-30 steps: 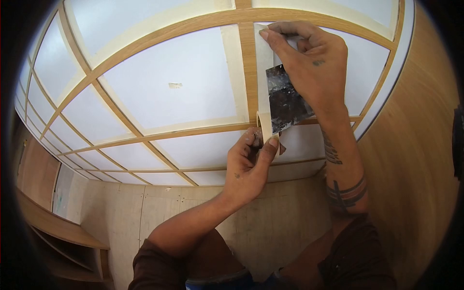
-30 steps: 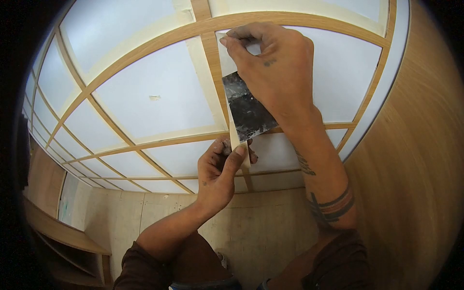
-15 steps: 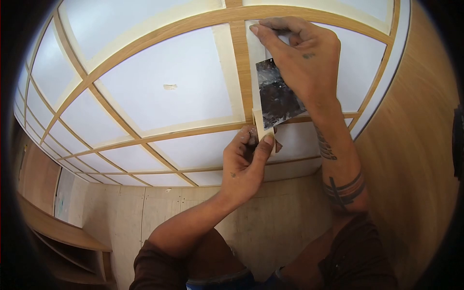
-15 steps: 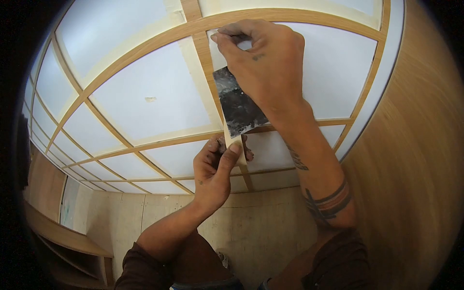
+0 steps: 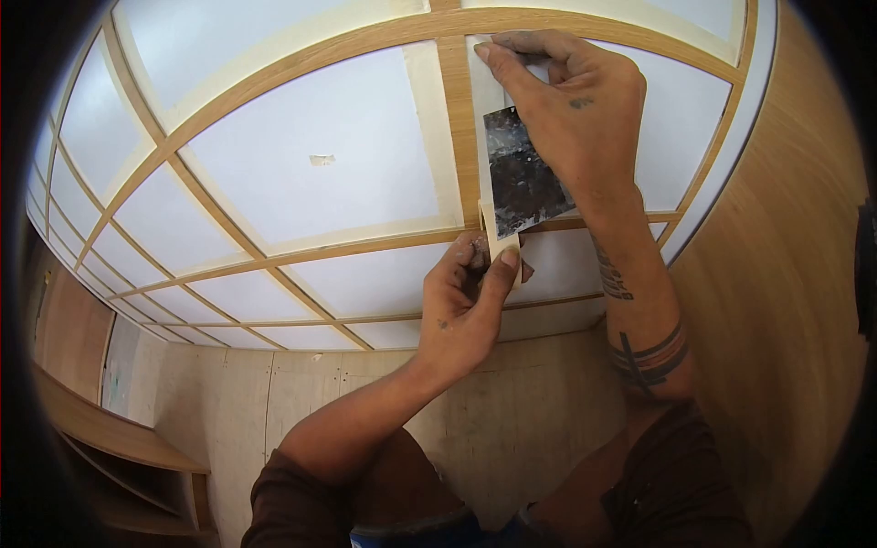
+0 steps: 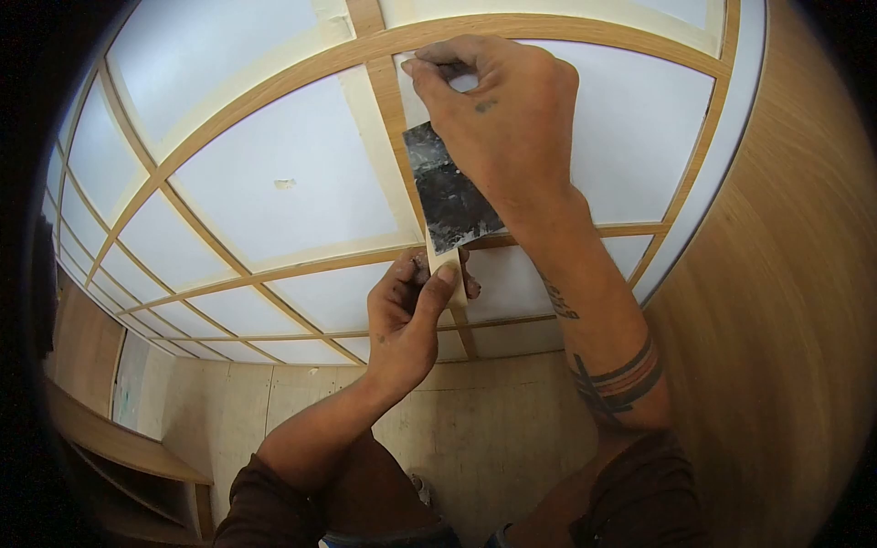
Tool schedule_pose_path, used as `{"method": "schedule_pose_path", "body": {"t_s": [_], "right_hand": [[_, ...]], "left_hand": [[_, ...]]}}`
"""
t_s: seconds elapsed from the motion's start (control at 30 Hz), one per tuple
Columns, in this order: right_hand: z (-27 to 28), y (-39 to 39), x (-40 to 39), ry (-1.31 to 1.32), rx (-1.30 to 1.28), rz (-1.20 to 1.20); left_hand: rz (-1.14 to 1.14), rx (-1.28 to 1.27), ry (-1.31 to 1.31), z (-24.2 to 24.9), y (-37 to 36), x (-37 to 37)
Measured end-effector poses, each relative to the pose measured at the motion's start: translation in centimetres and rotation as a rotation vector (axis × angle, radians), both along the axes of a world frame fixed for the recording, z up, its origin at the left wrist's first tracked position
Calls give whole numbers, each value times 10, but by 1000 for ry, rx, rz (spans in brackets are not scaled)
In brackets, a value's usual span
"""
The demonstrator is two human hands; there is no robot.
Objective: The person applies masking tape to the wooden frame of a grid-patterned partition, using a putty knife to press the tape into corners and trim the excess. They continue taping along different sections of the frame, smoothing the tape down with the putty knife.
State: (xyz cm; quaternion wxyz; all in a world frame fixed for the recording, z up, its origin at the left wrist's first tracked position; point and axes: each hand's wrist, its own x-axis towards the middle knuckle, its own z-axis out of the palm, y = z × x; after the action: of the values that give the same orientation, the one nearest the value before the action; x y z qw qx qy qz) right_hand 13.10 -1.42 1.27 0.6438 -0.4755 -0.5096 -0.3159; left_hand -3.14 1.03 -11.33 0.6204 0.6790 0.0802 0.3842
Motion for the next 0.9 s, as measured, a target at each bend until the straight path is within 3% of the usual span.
{"method": "schedule_pose_path", "body": {"t_s": [0.33, 0.6, 0.9], "right_hand": [[-3, 4, 0, 16, 23, 18], [1, 5, 6, 230, -51, 42], [4, 2, -1, 294, -75, 40]], "left_hand": [[-16, -34, -25, 0, 0, 2], [-1, -15, 0, -3, 3, 2], [-1, -6, -2, -3, 1, 3]]}}
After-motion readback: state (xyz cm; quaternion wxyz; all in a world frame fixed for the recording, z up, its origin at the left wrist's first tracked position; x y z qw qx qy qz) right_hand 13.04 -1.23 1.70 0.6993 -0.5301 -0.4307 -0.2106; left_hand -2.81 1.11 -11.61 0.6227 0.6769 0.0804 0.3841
